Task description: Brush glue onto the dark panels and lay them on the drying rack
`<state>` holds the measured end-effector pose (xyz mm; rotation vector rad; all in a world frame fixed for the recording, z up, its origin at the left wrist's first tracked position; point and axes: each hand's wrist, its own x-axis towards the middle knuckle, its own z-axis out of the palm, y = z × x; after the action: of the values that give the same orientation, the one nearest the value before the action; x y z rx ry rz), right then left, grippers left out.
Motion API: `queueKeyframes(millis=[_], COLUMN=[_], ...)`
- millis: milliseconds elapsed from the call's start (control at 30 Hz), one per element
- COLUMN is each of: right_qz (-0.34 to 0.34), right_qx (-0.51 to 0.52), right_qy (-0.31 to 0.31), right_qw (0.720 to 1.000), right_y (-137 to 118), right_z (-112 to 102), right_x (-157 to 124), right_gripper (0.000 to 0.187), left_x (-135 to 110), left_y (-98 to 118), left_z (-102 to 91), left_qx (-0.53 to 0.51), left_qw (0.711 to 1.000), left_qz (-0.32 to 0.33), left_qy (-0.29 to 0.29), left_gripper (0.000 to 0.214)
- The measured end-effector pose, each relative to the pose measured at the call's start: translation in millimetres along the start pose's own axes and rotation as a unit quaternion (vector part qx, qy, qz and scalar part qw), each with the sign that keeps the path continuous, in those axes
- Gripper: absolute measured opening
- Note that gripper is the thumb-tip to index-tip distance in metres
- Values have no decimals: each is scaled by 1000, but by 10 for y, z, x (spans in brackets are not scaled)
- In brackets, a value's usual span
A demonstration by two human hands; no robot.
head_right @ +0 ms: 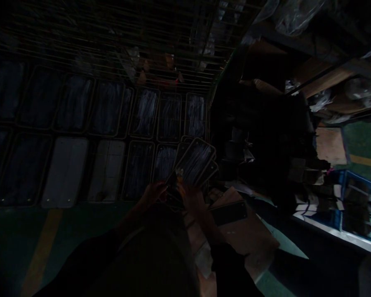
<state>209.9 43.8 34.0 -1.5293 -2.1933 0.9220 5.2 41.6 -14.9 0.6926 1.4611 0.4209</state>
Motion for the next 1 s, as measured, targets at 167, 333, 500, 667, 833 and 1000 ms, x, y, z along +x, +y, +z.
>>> queueKeyframes(millis=[167, 333, 500, 667, 833, 1000], right_qz=[70, 180, 260, 270, 308, 263], right_qx=[129, 305, 395, 389, 332, 313], right_qy=[26, 54, 76, 55, 123, 242], right_qw=[989, 934, 878, 879, 883, 880], right_y=[-223, -55, 85, 72, 197, 225], right_z=[150, 89, -26, -22, -302, -424], right_x=[-474, -385, -222, -376, -376, -159], right_gripper=[27, 31, 40, 45, 47, 39], left_x=[-18, -12, 32, 24, 1, 17], left_y=[-4, -24, -74, -71, -52, -74], left_z=[-21, -58, -54, -39, -33, -29], left_qx=[-16, -4, 21, 22, 15, 22], left_qw=[1000, 999, 999, 1000, 1000, 1000], left_qz=[-10, 7, 14, 5, 12, 7], left_qy=[-21, -43, -23, -20, -13, -1], left_gripper=[15, 17, 17, 18, 18, 20])
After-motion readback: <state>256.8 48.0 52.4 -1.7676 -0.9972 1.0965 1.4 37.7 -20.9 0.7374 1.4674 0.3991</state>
